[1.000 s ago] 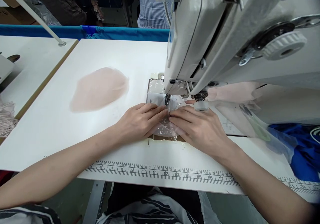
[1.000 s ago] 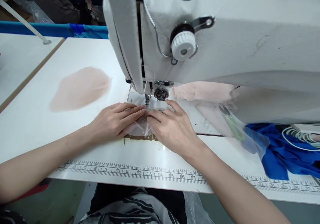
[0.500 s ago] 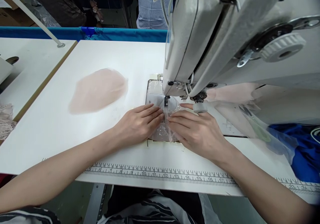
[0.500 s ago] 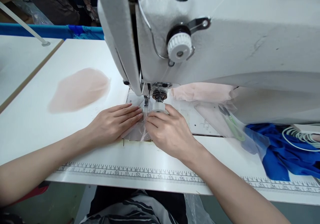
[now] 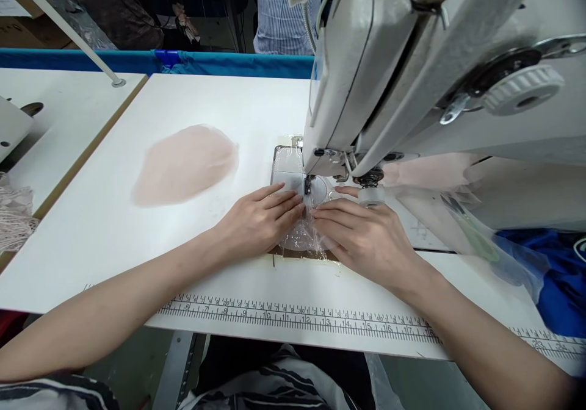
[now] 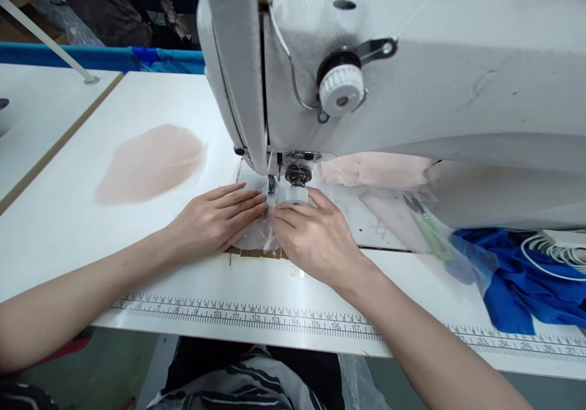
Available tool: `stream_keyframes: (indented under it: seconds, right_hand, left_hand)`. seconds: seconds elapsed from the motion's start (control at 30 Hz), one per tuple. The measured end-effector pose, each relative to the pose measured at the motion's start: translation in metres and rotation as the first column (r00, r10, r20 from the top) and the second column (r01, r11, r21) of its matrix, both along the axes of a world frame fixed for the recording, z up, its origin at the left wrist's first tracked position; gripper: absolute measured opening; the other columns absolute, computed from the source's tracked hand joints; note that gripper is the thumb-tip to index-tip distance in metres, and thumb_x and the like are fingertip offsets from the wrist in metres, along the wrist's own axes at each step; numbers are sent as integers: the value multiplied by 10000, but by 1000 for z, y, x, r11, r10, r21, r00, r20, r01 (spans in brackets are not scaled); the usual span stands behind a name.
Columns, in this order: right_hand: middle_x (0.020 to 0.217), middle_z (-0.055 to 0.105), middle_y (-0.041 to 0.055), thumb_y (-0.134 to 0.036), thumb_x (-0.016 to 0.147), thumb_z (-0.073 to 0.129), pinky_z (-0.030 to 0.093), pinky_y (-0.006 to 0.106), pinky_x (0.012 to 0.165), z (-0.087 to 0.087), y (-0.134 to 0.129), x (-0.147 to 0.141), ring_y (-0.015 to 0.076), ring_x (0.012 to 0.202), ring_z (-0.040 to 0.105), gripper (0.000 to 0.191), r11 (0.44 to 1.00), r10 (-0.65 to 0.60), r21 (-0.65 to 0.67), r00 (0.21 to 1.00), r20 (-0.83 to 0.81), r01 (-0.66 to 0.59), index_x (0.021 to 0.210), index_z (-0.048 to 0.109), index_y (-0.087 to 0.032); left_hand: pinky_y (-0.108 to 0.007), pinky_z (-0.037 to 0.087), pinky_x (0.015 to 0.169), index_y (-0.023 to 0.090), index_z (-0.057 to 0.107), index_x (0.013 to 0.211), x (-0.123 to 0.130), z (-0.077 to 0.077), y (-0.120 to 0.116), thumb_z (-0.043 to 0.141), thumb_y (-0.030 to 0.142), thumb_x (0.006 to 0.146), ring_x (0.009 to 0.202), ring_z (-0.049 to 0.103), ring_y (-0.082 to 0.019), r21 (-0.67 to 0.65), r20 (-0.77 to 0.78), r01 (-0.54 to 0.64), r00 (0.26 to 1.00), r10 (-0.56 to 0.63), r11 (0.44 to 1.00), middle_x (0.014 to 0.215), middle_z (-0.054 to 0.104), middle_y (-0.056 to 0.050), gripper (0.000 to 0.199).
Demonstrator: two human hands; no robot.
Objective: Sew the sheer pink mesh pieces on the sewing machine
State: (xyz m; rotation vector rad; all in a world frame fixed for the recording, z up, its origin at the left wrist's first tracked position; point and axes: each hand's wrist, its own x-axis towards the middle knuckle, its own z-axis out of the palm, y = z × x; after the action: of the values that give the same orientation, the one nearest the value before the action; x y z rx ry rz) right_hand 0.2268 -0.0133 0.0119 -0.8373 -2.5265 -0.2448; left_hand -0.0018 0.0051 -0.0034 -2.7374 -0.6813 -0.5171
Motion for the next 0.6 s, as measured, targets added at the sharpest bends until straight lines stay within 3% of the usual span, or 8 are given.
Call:
stream_keyframes:
  seconds: [0.3,0.6]
  right_hand:
    - [984,776,24,-90,898,547,462,375,933,-4,1,1,165,823,703,211,999,-29,22,999,27,28,922,738,-176]
    - [1057,764,25,-98,914,532,473,388,930,-5,1,-1,167,835,700,234,998,-57,22,996,69,55,968,737,-195]
  left_hand:
    - [-411,511,1072,90,650,1191,-3,3,-2,511,164,960,1136,666,-205,15,35,64,997,-65,998,1197,706,-90,280]
    - [-430,461,1124,136,661,1184,-4,3,2,499,177,965,1139,666,-189,-66,40,14,999,-11,998,1195,707,-75,276]
